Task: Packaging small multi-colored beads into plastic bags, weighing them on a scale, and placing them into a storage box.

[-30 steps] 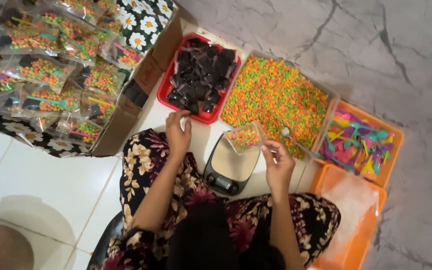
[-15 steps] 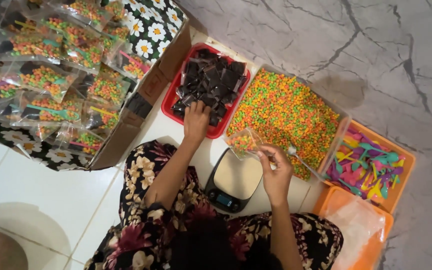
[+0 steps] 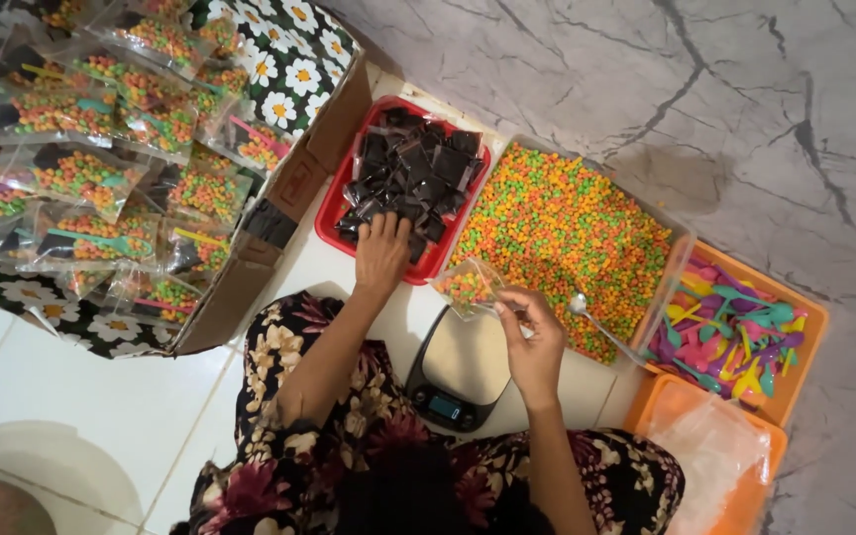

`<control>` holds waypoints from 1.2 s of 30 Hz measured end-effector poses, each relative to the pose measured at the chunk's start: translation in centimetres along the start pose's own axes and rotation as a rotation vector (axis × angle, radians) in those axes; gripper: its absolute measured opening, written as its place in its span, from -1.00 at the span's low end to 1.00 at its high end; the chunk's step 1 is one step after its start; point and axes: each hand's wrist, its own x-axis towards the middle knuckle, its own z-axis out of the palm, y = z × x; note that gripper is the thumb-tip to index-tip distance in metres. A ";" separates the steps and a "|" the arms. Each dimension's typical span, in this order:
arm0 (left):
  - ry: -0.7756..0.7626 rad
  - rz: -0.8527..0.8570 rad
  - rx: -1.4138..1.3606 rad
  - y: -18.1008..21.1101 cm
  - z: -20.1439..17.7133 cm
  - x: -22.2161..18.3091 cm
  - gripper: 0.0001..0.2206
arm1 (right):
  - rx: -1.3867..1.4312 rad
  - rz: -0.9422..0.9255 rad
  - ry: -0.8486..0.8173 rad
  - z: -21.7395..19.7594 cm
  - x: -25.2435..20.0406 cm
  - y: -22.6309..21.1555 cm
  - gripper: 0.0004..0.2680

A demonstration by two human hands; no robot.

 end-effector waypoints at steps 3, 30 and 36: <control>0.109 0.006 -0.080 -0.3 -1.3 0.7 -0.79 | 0.001 0.002 -0.001 -0.2 0.1 0.4 -0.92; 0.090 0.340 -0.973 9.5 -33.4 -0.9 -0.92 | -0.013 -0.238 0.001 -7.6 -8.9 -5.3 -0.91; 0.240 0.488 -0.923 11.3 -35.8 -1.7 -0.95 | 0.056 -0.270 0.027 -10.3 -11.5 -6.8 -0.91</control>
